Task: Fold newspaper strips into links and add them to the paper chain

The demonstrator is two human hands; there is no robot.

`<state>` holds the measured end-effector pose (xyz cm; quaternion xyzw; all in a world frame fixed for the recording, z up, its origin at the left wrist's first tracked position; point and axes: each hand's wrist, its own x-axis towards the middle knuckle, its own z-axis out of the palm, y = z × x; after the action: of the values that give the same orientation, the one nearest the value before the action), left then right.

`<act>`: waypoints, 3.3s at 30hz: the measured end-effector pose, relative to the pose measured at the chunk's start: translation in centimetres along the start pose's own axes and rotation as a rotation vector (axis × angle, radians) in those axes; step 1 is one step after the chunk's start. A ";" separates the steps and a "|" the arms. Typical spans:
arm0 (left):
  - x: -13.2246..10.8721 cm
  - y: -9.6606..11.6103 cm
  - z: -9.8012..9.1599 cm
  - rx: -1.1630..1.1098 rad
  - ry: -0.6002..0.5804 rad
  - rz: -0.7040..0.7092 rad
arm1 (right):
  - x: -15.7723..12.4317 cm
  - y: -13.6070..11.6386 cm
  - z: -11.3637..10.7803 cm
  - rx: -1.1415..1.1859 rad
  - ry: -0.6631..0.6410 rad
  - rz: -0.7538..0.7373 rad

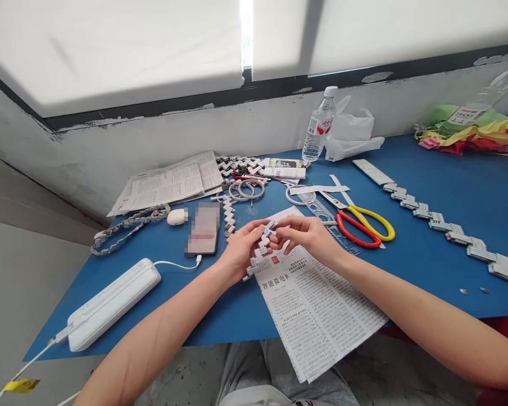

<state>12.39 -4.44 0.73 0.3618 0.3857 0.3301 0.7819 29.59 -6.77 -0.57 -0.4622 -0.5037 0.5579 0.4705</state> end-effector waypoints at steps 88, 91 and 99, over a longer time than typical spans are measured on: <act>0.7 1.0 -1.5 0.234 -0.061 0.070 | -0.2 0.0 -0.8 -0.007 -0.194 -0.182; 0.7 1.1 -1.5 0.212 -0.052 0.060 | -0.3 0.1 -0.8 -0.006 -0.287 -0.168; 0.8 0.9 -1.7 0.150 -0.117 -0.001 | 0.0 1.0 -0.9 0.029 -0.384 -0.164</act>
<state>11.13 -2.83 0.39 0.4378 0.3632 0.2780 0.7740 30.42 -6.73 -1.60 -0.2980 -0.6118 0.6029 0.4164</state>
